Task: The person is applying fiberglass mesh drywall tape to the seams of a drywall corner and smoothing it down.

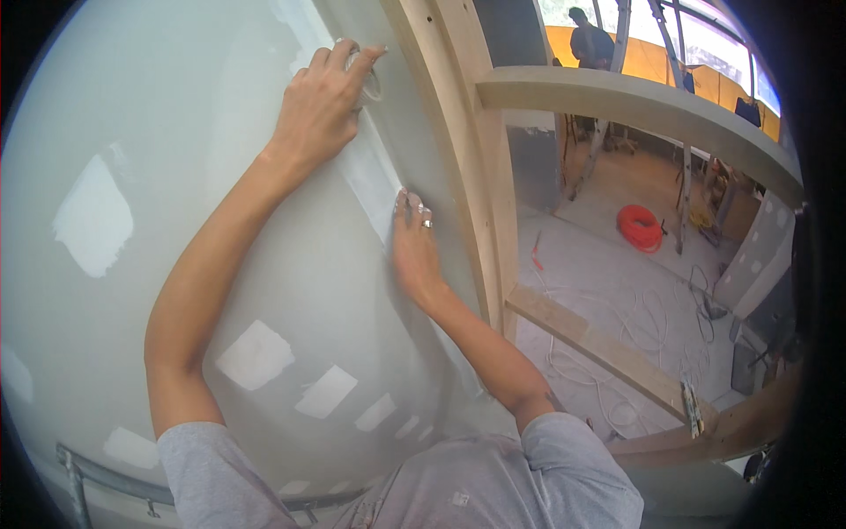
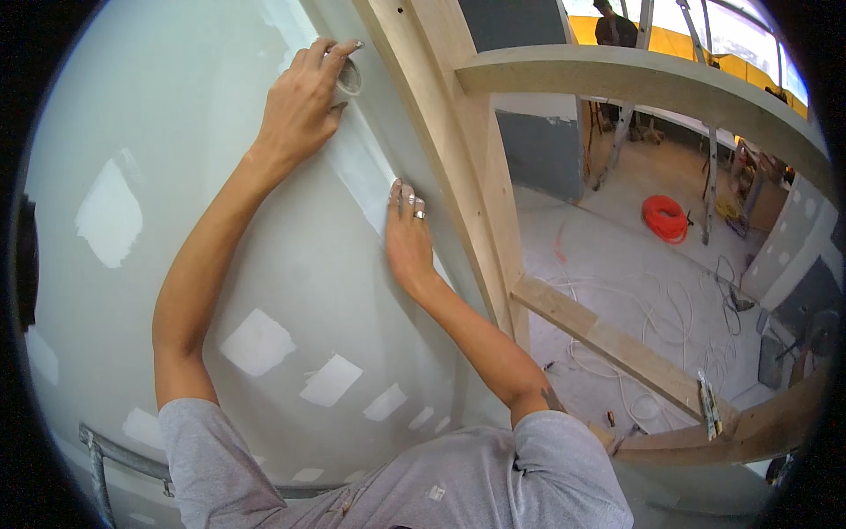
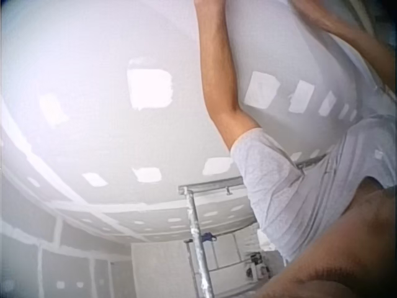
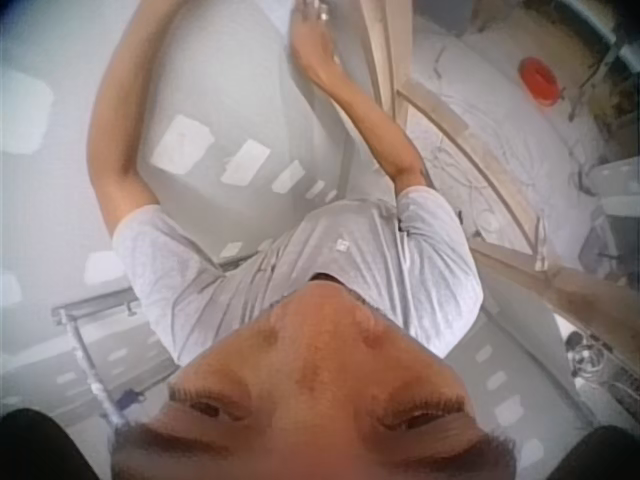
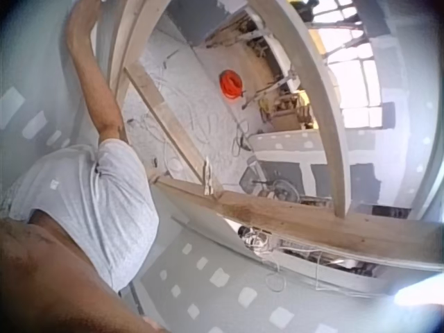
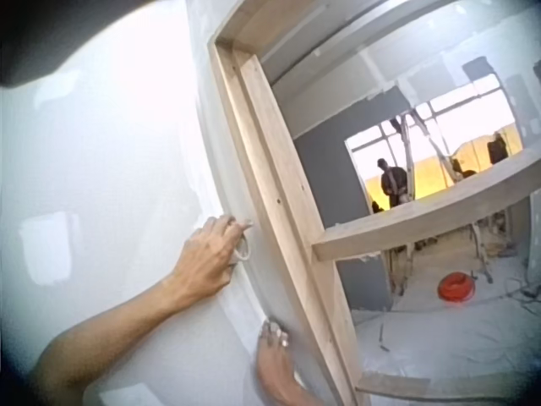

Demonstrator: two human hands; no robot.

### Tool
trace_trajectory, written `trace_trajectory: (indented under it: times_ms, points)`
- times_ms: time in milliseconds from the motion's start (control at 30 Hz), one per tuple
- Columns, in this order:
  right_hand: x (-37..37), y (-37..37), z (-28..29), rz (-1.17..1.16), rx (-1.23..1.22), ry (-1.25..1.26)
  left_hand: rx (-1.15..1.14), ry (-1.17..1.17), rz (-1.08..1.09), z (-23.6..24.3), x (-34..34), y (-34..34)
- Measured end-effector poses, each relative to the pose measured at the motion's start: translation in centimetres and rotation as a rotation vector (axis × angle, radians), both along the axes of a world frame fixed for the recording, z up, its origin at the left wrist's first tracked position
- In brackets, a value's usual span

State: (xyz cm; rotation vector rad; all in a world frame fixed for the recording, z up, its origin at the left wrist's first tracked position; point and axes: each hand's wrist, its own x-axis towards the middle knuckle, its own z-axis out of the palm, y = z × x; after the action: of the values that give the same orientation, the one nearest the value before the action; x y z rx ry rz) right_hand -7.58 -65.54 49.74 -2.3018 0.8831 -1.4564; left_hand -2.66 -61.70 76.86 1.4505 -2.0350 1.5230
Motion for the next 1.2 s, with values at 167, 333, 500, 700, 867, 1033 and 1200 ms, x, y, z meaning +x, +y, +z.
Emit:
trace_trajectory:
  times_ms: [167,333,500,700,867,1033,1200]
  points:
    - [-0.4,-0.4,-0.2,-0.017,0.064,-0.109,-0.052,-0.012,-0.047,-1.7,-0.5,0.7]
    - [-1.9,-1.5,0.8,0.035,-0.088,-0.314,-0.095,-0.007,-0.026,-2.7,0.2,2.6]
    - [-3.7,-2.8,2.9,0.026,-0.214,-0.212,-0.118,-0.04,-0.132,-2.5,0.7,3.7]
    - [-6.1,-2.8,1.0,-0.059,-0.4,-0.197,-0.107,-0.174,-0.192,-3.0,-2.7,2.4]
    - [-6.0,-2.5,0.9,-0.075,-0.315,-0.179,-0.143,-0.207,-0.133,-2.8,-2.2,0.5]
    - [-6.1,-2.3,0.9,-0.143,-0.232,-0.079,-0.189,-0.236,-0.08,-2.7,-1.9,-0.3]
    - [-5.3,-1.3,0.6,-0.042,-0.276,-0.141,-0.171,-0.214,-0.099,-2.5,-2.2,-0.5]
